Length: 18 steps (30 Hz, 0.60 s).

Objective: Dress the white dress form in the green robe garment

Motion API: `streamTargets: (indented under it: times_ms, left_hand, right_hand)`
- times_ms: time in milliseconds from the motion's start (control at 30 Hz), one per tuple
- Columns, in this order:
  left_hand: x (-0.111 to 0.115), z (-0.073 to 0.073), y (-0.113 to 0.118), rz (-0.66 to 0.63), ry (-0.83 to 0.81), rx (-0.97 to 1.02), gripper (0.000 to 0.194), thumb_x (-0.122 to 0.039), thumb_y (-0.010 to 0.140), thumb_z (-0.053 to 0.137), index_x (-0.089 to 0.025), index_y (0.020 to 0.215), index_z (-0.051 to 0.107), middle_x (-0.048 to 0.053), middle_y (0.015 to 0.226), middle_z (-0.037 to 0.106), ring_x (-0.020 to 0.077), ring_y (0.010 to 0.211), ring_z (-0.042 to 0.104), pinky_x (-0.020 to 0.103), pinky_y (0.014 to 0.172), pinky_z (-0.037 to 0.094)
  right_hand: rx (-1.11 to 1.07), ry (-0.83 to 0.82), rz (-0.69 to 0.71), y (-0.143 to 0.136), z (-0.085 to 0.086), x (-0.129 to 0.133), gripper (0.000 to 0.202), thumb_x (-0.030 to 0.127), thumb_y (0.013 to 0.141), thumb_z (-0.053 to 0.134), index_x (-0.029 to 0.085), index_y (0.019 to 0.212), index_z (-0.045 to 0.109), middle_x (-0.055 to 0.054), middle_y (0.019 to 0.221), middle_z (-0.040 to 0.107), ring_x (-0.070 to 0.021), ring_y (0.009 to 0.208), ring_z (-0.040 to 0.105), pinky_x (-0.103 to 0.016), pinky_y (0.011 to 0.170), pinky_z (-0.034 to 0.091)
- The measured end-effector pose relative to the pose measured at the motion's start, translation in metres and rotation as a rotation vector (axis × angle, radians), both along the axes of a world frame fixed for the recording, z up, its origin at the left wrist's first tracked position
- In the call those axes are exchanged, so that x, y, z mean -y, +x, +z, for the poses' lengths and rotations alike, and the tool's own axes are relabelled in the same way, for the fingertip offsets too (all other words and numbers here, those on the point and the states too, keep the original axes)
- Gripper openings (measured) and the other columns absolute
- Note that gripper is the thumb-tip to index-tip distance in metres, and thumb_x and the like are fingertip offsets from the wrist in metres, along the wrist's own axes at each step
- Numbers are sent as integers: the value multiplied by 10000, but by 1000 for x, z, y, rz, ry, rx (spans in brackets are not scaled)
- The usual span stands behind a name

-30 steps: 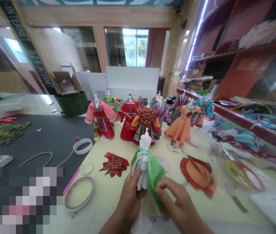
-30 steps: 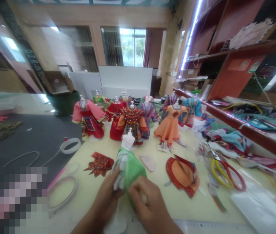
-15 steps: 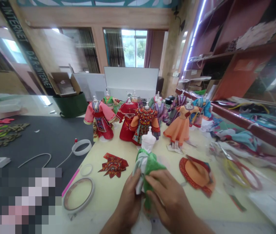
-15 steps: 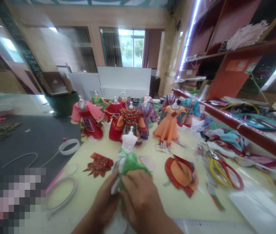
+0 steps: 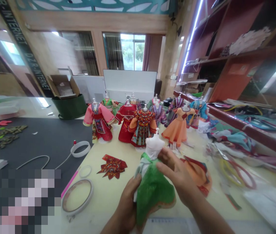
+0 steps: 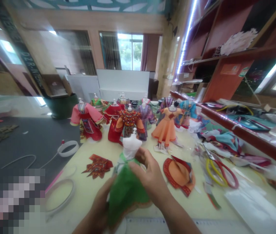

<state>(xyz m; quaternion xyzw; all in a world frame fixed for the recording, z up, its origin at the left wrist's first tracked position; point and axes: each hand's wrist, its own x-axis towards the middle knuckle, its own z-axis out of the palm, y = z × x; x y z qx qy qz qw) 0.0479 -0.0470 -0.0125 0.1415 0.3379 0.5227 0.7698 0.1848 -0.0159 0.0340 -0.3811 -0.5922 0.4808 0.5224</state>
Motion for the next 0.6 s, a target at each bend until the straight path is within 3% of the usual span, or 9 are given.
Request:
streamTargets:
  times_ms: [167,267,433,600]
  left_hand:
    - [0,-3,0,-35,-5,79,298,-321,671,717,-138,902,671,72,809,710,245,779,663,347,752,516]
    - [-1,-4,-1,-62,65,5,337,-336,724,670,-139,996,653,71,835,703,235,823,651,320,777,497]
    - [-5,-1,-17,-20,348,-391,317,-365,800,567,-150,1021,643,54,888,680,212,866,607,303,798,466]
    - [-17,10,-49,118,439,-883,306,-400,820,503,-153,678,616,13,653,605,159,642,544,258,611,444]
  right_hand:
    - [-74,-47,24,-9,2,0,405,212,746,645,213,1123,499,-80,1171,621,-215,1063,585,-371,941,427]
    - [-95,-70,5,-10,0,0,415,200,729,654,212,1117,509,-78,1151,633,-209,1028,602,-352,910,446]
    - [-112,-95,-14,-7,-4,0,436,189,709,674,222,1114,514,-67,1107,659,-208,1011,616,-331,884,459]
    - [-164,-111,10,-2,-6,3,452,206,704,683,221,1123,513,-80,1129,653,-234,1041,609,-357,901,453]
